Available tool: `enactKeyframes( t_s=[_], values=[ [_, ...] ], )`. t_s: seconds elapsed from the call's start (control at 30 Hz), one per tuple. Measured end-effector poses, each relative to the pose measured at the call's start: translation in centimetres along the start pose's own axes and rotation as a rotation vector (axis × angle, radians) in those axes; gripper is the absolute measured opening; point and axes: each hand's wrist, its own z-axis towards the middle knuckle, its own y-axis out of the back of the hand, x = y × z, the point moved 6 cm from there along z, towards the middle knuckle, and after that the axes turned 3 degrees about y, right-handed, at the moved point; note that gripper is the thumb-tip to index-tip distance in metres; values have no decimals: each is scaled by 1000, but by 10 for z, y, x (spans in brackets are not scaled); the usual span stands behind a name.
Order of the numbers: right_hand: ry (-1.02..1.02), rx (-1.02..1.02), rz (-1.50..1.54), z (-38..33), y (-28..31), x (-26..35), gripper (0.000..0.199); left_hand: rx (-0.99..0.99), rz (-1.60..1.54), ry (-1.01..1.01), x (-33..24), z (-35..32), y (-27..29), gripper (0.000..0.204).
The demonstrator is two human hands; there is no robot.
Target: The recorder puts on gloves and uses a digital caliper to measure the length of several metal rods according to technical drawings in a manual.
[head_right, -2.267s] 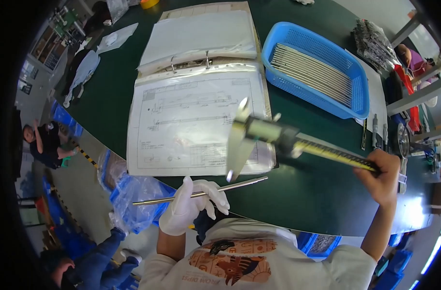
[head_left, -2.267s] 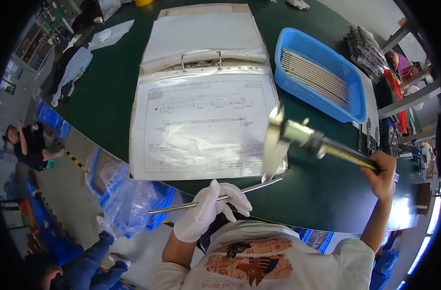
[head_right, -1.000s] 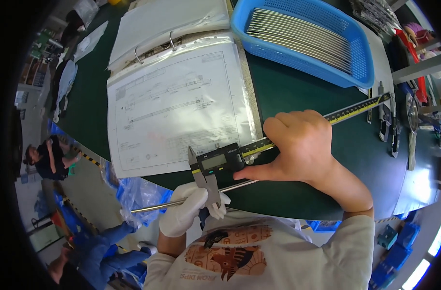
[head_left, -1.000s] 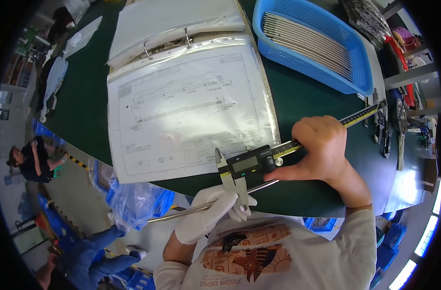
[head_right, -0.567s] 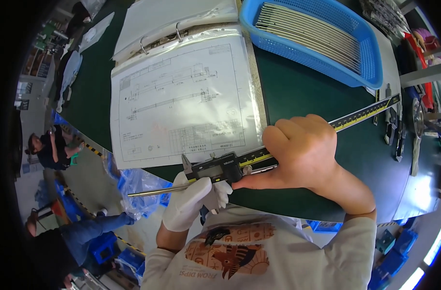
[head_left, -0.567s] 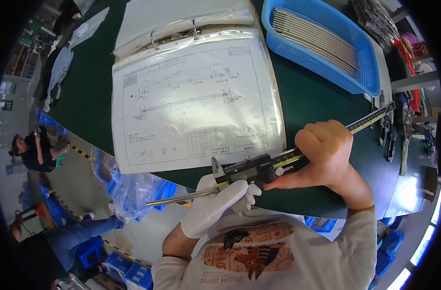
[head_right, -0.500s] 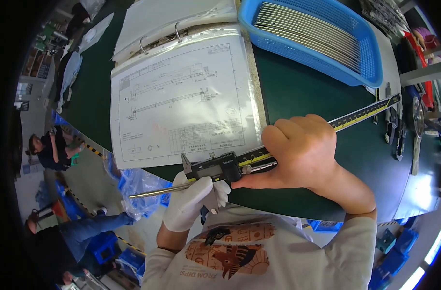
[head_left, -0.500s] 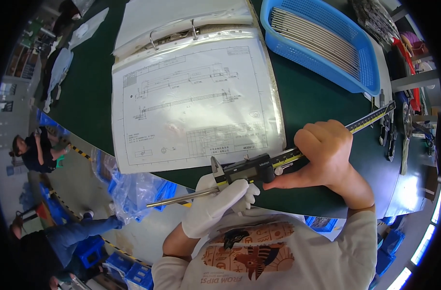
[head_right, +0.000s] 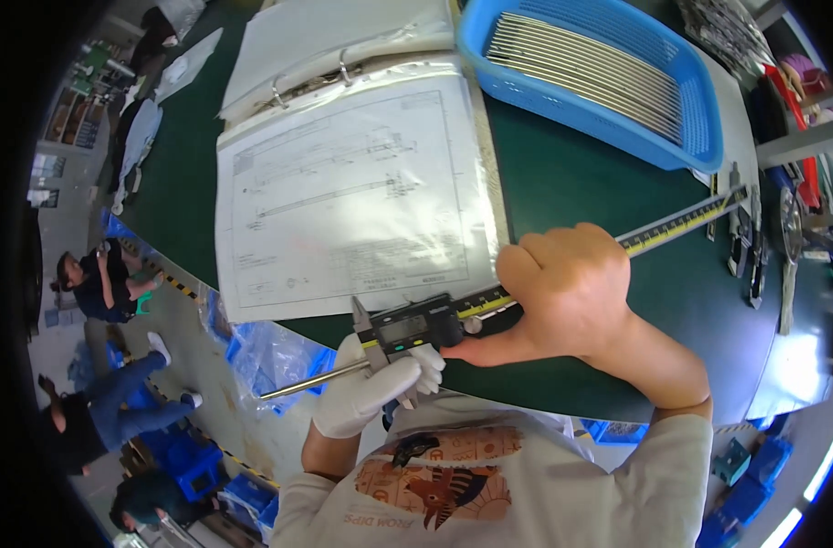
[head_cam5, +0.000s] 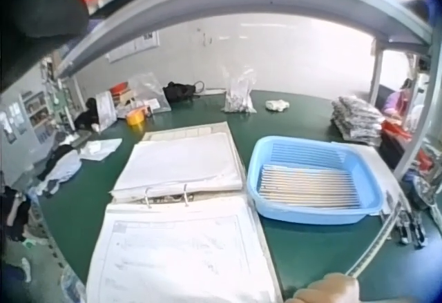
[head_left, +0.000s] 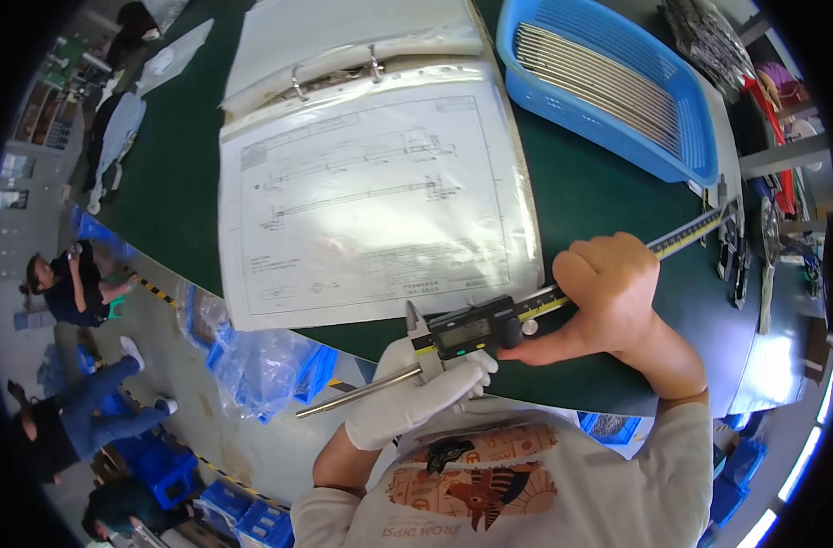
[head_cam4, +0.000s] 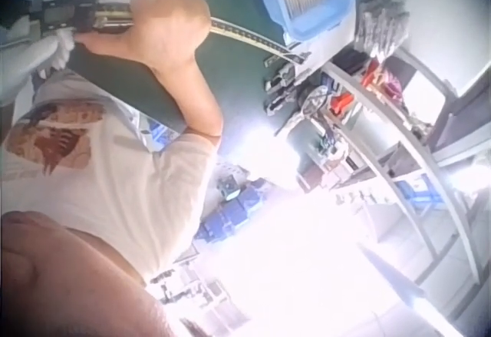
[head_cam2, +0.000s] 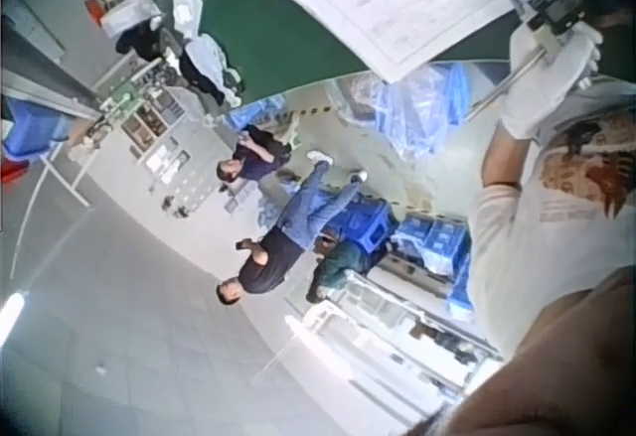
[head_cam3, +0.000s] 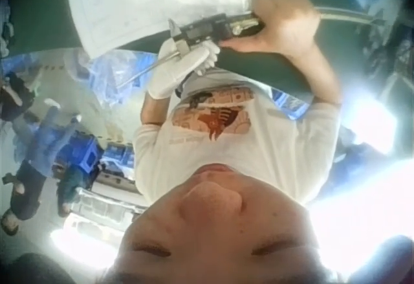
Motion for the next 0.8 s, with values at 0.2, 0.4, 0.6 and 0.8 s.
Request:
enactKeyframes(
  t_s=[0.2, 0.4, 0.6, 0.8],
  values=[
    [59, 26, 35, -2, -2, -2, 58, -44, -79, 46, 7, 0, 0, 30],
    [100, 40, 61, -7, -2, -4, 58, 1, -104, 53, 6, 0, -2, 31],
    [48, -65, -102, 0, 10, -14, 62, 123, -134, -112, 10, 0, 6, 36],
    [-43, -39, -116, -5, 11, -26, 63, 111, -213, -123, 14, 6, 8, 38]
  ],
)
